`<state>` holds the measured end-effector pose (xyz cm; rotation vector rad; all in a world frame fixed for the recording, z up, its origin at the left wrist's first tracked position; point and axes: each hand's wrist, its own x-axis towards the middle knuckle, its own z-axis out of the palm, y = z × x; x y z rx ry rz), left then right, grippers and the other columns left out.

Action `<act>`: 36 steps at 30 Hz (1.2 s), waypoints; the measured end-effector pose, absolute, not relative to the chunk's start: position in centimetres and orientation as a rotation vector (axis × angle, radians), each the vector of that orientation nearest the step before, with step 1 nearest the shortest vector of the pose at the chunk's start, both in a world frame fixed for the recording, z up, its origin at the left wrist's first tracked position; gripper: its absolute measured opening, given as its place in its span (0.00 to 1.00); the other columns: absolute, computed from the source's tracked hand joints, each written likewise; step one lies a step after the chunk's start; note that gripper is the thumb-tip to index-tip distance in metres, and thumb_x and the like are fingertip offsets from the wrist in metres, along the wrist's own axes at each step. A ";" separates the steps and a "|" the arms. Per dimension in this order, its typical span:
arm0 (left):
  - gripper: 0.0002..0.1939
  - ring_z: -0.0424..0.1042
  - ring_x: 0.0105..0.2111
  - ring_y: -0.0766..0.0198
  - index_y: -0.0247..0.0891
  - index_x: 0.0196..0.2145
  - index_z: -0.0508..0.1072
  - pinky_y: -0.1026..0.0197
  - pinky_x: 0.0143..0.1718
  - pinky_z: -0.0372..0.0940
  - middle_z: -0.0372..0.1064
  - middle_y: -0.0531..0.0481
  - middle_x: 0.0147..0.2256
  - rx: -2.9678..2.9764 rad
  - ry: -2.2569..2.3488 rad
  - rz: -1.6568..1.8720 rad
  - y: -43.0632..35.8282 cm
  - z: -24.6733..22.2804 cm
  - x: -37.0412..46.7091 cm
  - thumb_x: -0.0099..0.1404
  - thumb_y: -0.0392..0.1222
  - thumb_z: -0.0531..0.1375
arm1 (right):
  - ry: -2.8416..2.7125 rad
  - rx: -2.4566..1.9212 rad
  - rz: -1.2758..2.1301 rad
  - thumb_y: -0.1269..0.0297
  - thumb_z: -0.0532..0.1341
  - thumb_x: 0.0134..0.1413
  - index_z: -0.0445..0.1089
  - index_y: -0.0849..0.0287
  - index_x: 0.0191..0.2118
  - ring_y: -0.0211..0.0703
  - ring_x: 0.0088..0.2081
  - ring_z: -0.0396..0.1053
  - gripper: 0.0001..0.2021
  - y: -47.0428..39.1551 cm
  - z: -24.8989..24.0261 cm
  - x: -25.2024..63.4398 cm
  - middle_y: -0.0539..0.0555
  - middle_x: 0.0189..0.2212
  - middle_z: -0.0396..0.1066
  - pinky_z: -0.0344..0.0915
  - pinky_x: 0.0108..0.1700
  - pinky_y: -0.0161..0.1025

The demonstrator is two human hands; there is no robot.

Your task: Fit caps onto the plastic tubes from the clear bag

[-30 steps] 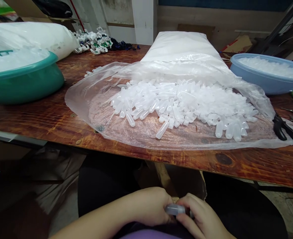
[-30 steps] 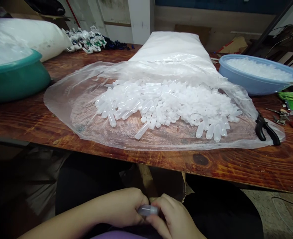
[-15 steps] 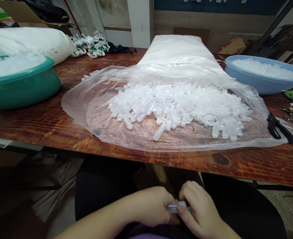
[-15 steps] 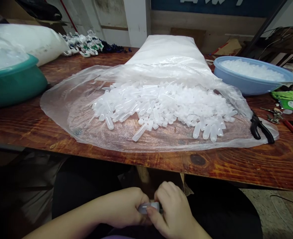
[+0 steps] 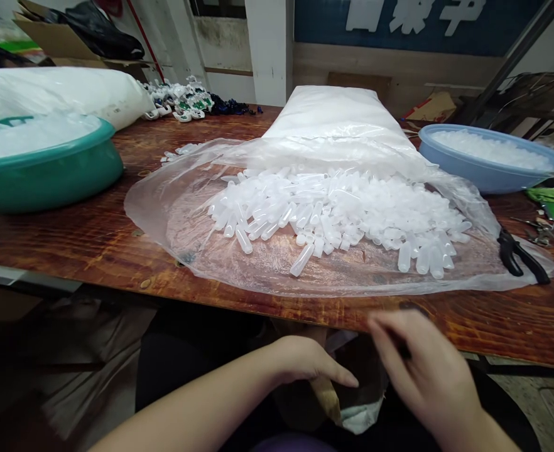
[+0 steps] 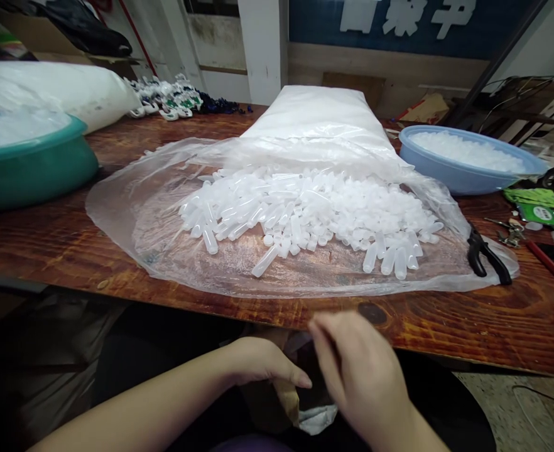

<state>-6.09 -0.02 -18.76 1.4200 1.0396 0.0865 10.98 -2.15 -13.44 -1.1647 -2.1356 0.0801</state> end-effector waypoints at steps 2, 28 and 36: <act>0.34 0.69 0.35 0.58 0.38 0.47 0.69 0.64 0.31 0.62 0.70 0.48 0.39 1.401 1.075 -0.033 0.0 -18.2 -5.9 0.43 0.55 0.67 | -2.128 -1.337 -0.009 0.68 0.53 0.59 0.65 0.57 0.40 0.42 0.34 0.69 0.06 0.6 -11.8 10.7 0.53 0.32 0.70 0.63 0.37 0.37; 0.09 0.68 0.34 0.60 0.37 0.41 0.63 0.58 0.37 0.64 0.68 0.47 0.35 2.303 1.440 0.728 -1.4 -12.6 -9.3 0.68 0.37 0.45 | -1.778 -1.053 0.610 0.69 0.53 0.59 0.56 0.52 0.55 0.42 0.44 0.68 0.18 -1.6 -13.6 8.9 0.56 0.44 0.65 0.68 0.44 0.37; 0.09 0.65 0.33 0.66 0.39 0.41 0.66 0.66 0.35 0.61 0.65 0.51 0.34 1.687 0.987 0.487 -3.9 -12.1 -10.5 0.65 0.39 0.50 | -2.230 -0.827 0.837 0.72 0.55 0.59 0.60 0.45 0.51 0.36 0.44 0.69 0.17 -3.5 -11.2 11.3 0.49 0.43 0.70 0.67 0.45 0.28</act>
